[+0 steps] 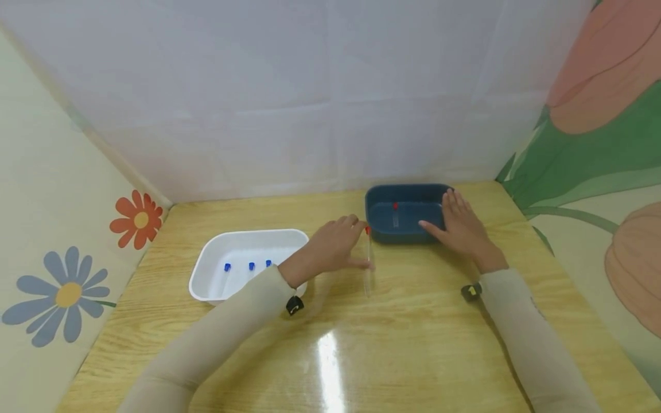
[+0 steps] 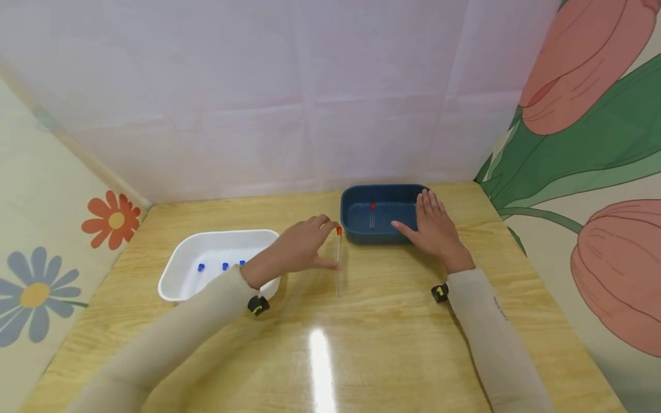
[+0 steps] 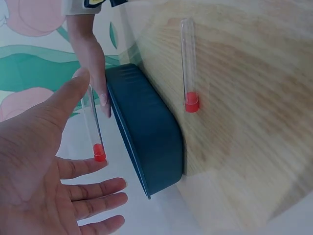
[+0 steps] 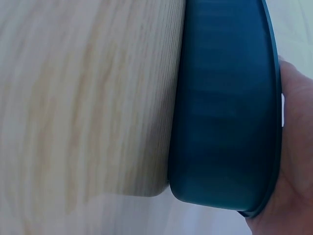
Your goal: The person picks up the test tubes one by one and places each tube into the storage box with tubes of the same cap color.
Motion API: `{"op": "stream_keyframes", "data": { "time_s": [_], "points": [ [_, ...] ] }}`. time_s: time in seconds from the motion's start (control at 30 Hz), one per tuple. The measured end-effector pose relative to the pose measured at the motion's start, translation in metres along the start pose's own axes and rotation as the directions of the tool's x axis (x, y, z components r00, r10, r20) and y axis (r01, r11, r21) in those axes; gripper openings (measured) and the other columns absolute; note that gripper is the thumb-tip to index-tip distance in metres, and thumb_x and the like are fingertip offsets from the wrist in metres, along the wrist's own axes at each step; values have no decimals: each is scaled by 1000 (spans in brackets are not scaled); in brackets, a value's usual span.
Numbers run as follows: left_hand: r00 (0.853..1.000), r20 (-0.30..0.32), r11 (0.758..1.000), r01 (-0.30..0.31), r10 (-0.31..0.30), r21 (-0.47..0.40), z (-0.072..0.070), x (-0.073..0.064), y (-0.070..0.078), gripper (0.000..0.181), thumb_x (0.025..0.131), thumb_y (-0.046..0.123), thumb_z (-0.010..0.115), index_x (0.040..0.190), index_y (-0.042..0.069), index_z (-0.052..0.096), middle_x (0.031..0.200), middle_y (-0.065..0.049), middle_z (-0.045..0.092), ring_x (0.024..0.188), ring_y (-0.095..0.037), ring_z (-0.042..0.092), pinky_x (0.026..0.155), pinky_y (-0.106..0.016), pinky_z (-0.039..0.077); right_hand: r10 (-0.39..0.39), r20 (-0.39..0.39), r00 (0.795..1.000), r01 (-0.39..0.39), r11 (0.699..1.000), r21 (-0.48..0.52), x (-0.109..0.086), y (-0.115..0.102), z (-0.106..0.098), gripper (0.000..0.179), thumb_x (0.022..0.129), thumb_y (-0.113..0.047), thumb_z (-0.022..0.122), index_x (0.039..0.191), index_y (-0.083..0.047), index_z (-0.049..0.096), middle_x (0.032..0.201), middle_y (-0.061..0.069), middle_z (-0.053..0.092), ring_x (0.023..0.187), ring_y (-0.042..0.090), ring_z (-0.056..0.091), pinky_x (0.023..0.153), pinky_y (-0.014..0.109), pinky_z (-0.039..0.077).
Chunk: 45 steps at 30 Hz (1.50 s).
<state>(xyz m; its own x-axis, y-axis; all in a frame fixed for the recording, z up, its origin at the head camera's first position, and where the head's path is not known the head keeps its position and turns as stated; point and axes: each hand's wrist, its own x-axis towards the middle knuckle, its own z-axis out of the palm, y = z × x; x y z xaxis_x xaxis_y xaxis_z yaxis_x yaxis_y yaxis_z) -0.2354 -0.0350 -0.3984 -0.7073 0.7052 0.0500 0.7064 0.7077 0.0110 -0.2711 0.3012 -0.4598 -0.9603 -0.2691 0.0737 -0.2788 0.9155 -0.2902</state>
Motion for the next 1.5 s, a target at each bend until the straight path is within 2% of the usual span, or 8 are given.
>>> {"op": "stream_keyframes", "data": {
  "time_s": [0.33,0.47,0.63,0.73,0.97,1.17,1.5],
  "points": [
    [999,-19,998,-38,37,-44,-5,16,-12,97,82,69,72,146,1,47,136,-17,54,113,-29,59,90,-43,55,1,-7,1000,-1,1000,5,-1,-3,3,106,100,-71,35,156,11,-2,165,26,-10,154,39,-11,124,52,-4],
    [999,-33,997,-45,43,-55,-8,23,-16,95,82,67,73,148,3,46,141,-18,51,120,-32,57,96,-46,53,3,-19,1000,-3,1000,-4,0,-5,1,106,100,-71,34,156,11,-1,165,27,-9,154,41,-9,124,53,-3],
    [998,-44,998,-50,48,-42,-6,32,-18,97,82,71,70,149,5,47,143,-16,51,123,-31,56,102,-45,49,13,-17,1000,-13,1000,-12,0,-6,2,106,100,-71,35,155,12,-1,165,27,-8,154,41,-9,124,53,-2],
    [998,-30,998,-51,50,-37,-4,37,-18,99,82,73,68,149,4,47,144,-16,51,126,-31,55,103,-45,49,16,-17,1000,-17,1000,-19,-1,-5,2,106,100,-71,35,155,12,-1,165,27,-8,154,40,-10,124,54,-2],
    [1000,3,999,-8,8,-48,-2,51,-23,100,83,76,65,150,5,45,150,-19,45,133,-32,49,106,-45,47,21,-16,1000,-22,999,-24,-1,-5,2,106,100,-71,34,156,10,-3,165,26,-9,154,38,-12,124,54,-2],
    [999,43,995,36,-32,-97,1,61,-30,102,83,78,62,153,7,41,156,-19,38,142,-32,40,111,-47,43,23,-2,1000,-23,1000,-16,0,-3,1,106,100,-72,33,156,9,-5,165,26,-11,153,36,-16,123,54,-4],
    [998,29,991,51,-47,-126,5,75,-36,102,82,79,61,152,7,42,154,-17,41,138,-31,45,107,-46,47,29,-10,1000,-30,999,-17,1,-2,2,106,100,-72,33,156,10,-3,165,26,-11,153,35,-16,124,53,-4]
  ]
}}
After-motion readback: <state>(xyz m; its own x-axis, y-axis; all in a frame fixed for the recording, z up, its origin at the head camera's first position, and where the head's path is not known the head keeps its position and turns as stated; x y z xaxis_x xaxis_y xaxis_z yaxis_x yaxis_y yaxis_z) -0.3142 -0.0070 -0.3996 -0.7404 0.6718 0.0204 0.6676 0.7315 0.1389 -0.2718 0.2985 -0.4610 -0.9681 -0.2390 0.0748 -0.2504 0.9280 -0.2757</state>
